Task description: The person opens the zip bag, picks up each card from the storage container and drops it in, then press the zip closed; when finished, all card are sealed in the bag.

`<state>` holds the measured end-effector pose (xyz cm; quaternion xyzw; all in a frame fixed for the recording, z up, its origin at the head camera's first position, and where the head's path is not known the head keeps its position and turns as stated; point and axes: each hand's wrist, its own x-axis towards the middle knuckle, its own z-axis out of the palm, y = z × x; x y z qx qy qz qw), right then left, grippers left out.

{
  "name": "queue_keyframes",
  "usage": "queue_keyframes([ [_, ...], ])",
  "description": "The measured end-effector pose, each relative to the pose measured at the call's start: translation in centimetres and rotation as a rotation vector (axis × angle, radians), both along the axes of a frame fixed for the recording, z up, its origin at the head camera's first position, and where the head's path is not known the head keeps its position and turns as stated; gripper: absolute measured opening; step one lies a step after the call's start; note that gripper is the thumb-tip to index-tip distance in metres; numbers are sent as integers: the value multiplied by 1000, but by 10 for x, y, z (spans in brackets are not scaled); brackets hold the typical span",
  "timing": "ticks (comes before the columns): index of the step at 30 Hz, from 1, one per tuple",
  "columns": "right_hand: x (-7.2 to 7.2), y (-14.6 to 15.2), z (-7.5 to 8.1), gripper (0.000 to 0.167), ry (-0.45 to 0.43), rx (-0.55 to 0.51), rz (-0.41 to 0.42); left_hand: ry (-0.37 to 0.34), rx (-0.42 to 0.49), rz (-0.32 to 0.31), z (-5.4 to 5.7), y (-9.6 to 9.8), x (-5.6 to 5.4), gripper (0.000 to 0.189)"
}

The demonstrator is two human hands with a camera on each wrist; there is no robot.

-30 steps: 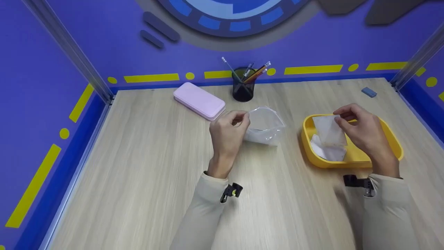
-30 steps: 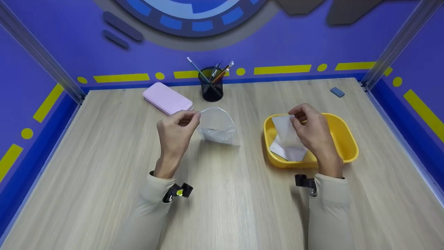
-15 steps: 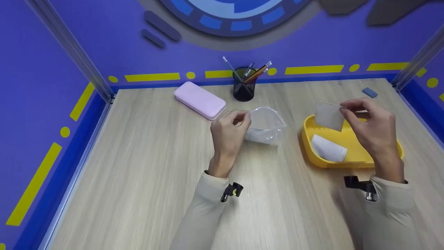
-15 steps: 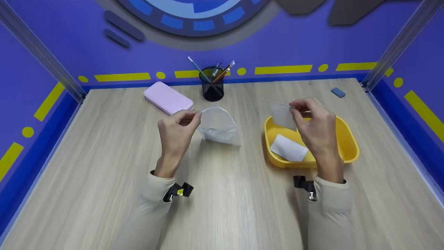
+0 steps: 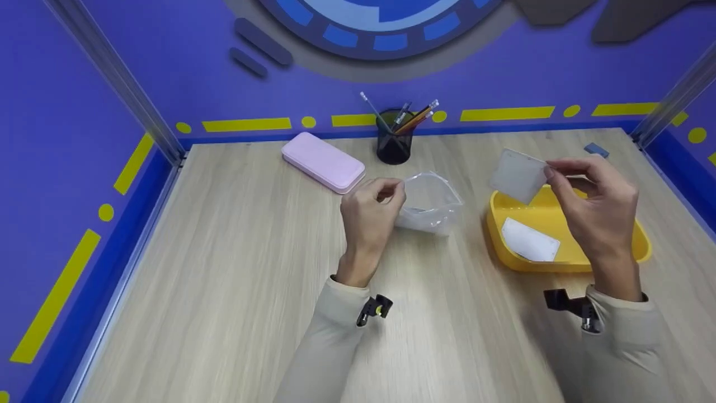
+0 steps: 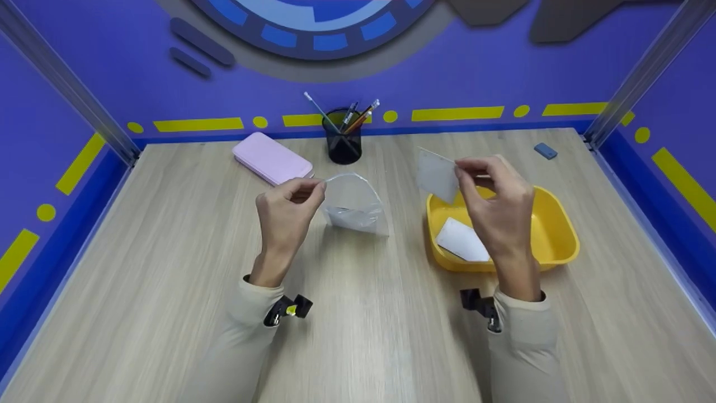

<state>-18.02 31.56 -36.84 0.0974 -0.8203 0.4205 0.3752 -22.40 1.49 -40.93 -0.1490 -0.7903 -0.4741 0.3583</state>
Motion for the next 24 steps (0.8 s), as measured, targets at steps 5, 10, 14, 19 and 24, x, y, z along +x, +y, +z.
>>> queue_keyframes([
  [5,4,-13,4,21,44,-69,37,-2,0,-8,0,0,0,5],
  [10,8,-27,7,22,90,-127,64,2,1,-14,1,-1,0,4],
  [14,12,-38,11,20,143,-174,85,2,4,-17,1,-1,0,5],
  [19,16,-49,11,19,174,-207,99,10,-4,-10,1,-1,1,4],
  [24,17,-55,9,19,187,-198,141,-1,0,-13,2,0,1,5],
])
